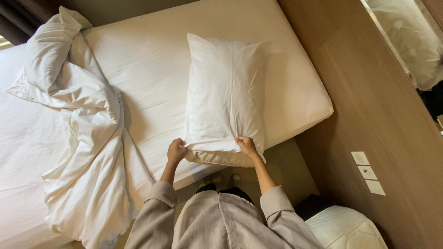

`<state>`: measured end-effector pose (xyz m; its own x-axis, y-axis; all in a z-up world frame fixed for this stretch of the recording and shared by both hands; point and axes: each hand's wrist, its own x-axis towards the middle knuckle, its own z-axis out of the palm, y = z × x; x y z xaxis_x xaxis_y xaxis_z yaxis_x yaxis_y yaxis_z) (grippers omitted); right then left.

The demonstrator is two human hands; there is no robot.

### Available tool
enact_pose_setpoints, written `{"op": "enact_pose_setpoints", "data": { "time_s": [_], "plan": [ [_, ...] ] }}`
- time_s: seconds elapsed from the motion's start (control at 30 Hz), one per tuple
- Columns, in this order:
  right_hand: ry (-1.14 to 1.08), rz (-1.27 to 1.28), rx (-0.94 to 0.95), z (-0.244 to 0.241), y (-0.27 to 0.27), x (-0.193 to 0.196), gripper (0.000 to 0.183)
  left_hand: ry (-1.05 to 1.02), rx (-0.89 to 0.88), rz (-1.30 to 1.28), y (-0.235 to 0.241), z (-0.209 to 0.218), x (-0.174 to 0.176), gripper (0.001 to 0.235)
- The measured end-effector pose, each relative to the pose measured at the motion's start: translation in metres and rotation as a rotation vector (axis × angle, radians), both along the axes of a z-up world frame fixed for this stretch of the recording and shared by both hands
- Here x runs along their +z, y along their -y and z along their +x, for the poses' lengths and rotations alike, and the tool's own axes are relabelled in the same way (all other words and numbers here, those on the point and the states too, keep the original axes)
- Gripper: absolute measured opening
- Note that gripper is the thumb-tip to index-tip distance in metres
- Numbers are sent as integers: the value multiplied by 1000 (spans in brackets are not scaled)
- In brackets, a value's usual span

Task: The person tidies a bedroom by folding a pillowcase over a pillow and then placing the pillow on a shelf below a television.

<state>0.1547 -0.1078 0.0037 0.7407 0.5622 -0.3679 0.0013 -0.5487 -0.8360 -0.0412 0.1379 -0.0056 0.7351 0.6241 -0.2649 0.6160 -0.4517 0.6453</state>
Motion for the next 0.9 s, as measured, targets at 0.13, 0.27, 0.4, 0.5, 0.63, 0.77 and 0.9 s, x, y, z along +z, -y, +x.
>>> {"op": "enact_pose_setpoints", "data": {
  "time_s": [0.13, 0.27, 0.4, 0.5, 0.63, 0.77, 0.9],
  "plan": [
    [42, -30, -32, -11, 0, 2, 32, -4, 250, -221, 11, -21, -14, 7],
    [133, -78, -80, -23, 0, 12, 31, 295, 414, -678, 3, -7, -22, 13],
    [196, -134, -128, -21, -2, 15, 23, 294, 401, -836, -1, 25, -18, 30],
    [193, -169, -191, -14, 7, 11, 27, 250, 335, -808, -5, 37, -9, 34],
    [154, -91, -208, -16, 8, 2, 30, 270, -124, -201, -12, 17, 0, 20],
    [172, -20, -210, -22, -1, 4, 29, 247, -25, -235, 1, 0, 11, 26],
    [177, -20, -156, -24, 0, 9, 28, 149, 1, -184, 3, -6, 10, 18]
  ]
}}
